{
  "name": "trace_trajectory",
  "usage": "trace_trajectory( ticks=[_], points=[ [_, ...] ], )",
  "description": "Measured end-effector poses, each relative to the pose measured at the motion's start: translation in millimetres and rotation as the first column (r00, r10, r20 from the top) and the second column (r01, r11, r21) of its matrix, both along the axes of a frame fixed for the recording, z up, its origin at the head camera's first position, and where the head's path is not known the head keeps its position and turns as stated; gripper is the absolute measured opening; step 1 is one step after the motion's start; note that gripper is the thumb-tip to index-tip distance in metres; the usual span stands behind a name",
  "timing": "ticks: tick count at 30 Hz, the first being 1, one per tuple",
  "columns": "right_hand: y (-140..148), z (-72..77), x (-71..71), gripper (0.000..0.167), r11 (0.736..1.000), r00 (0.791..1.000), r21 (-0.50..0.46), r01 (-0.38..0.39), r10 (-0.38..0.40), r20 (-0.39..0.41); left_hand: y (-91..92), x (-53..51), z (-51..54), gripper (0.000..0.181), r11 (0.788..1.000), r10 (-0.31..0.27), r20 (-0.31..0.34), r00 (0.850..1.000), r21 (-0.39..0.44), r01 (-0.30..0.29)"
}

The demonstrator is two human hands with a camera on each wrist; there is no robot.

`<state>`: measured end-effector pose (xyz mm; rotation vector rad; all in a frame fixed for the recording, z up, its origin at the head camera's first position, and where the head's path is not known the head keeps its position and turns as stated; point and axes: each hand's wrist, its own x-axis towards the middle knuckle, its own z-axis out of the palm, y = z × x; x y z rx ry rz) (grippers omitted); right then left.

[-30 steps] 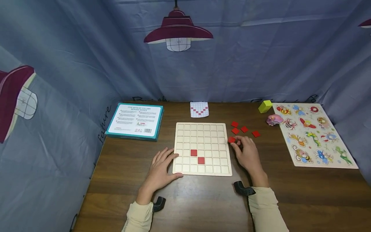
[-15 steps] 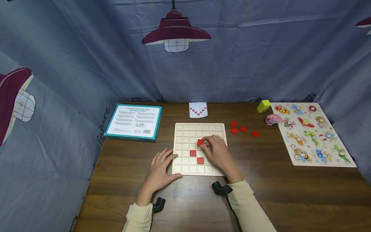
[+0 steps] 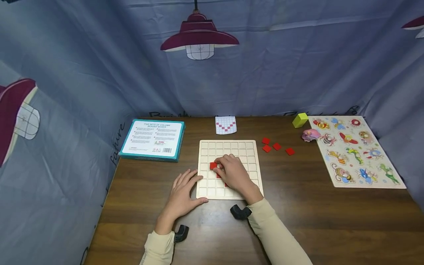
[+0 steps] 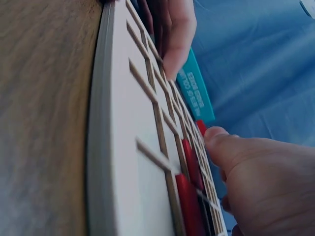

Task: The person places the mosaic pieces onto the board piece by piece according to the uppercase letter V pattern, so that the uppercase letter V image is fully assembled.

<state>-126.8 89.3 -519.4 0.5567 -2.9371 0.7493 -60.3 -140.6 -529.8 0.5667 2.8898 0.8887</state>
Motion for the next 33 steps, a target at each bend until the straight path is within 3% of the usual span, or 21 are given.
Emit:
trace_trajectory(
  ticks=[12,21,33],
  points=[
    [-10.4,7.6,-6.1,0.024,0.994,1.000,0.107,-0.028,0.030,-0.010,-1.2,-1.6,0.0,0.078,1.000,0.002,0.067,0.998,-0.001,-0.002],
    [-12.1,11.5,-7.4,0.024,0.987,0.999,0.159,-0.036,0.040,-0.017,-0.8,-1.3,1.0,0.076,1.000,0.004,0.034,0.999,0.004,-0.004],
    [-13.3,11.9,-6.5,0.024,0.986,0.998,0.161,-0.046,0.051,-0.025,-1.6,-1.2,-2.4,0.078,1.000,0.006,0.055,0.998,-0.005,-0.006]
  ],
)
